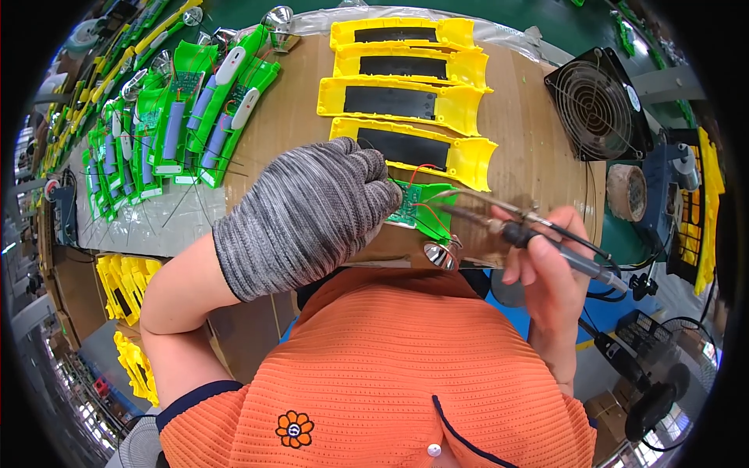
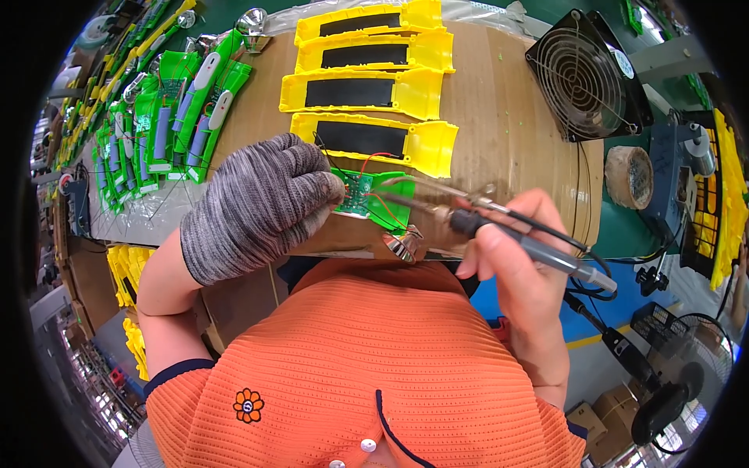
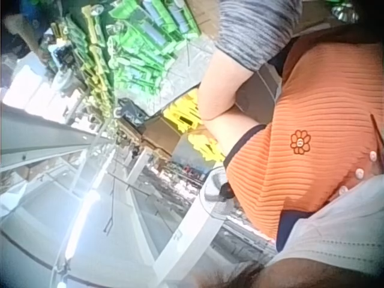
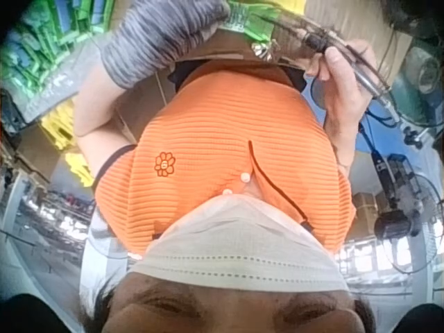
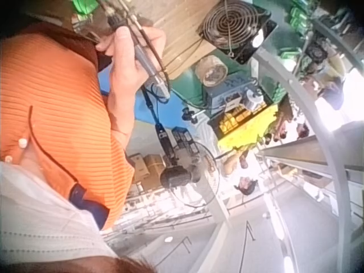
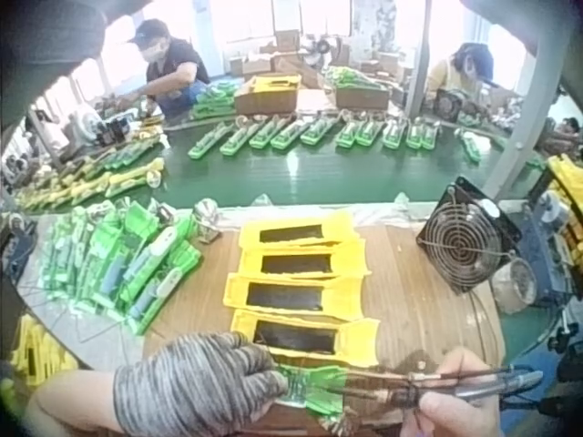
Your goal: Soldering internal electronic components into flashlight housings on an assembly line.
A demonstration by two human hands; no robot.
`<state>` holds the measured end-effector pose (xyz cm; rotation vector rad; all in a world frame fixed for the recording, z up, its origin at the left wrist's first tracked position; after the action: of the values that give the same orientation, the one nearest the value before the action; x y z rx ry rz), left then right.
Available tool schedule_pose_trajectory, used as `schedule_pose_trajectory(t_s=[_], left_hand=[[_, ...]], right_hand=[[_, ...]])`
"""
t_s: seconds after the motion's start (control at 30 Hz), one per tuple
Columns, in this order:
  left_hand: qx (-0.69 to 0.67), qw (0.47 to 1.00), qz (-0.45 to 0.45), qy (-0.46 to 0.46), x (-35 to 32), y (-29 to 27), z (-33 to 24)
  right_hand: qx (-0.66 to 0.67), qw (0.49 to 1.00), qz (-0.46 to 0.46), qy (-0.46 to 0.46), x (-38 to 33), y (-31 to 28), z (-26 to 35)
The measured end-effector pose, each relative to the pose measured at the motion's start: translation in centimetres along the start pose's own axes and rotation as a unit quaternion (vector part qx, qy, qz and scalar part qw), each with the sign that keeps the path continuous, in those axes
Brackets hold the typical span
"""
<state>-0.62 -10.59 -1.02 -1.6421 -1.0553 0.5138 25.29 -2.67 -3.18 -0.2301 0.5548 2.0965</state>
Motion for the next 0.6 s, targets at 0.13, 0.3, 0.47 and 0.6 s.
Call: schedule_pose_trajectory(t_s=[0.13, 0.3, 0.47, 0.6], left_hand=[[-0.003, 1.0, 0.0, -0.004, 0.0, -0.3, -0.2], [0.109, 0.992, 0.001, -0.062, 0.9, -2.0, 0.8], [0.099, 0.991, 0.027, -0.089, 0.6, -0.4, 2.7], [0.156, 0.98, 0.12, -0.016, 1.0, -1.0, 2.5]], right_hand=[[0.023, 0.998, -0.04, -0.051, 1.3, -2.1, 0.3], [0.076, 0.991, -0.079, -0.079, 2.5, -3.8, -1.2], [0.126, 0.986, -0.052, -0.092, 2.7, -3.7, -1.4], [0.152, 0.983, -0.039, -0.098, 3.0, -4.1, -1.4]])
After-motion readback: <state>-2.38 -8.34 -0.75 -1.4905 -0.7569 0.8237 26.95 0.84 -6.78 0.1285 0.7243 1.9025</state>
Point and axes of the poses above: each hand's wrist, its own x-axis towards the middle knuckle, its own y-axis out of the palm, z = x × y, the point moved 2 cm from there along x, towards the middle knuckle, and after that the axes turned 12 degrees about y, right-handed, at the moved point
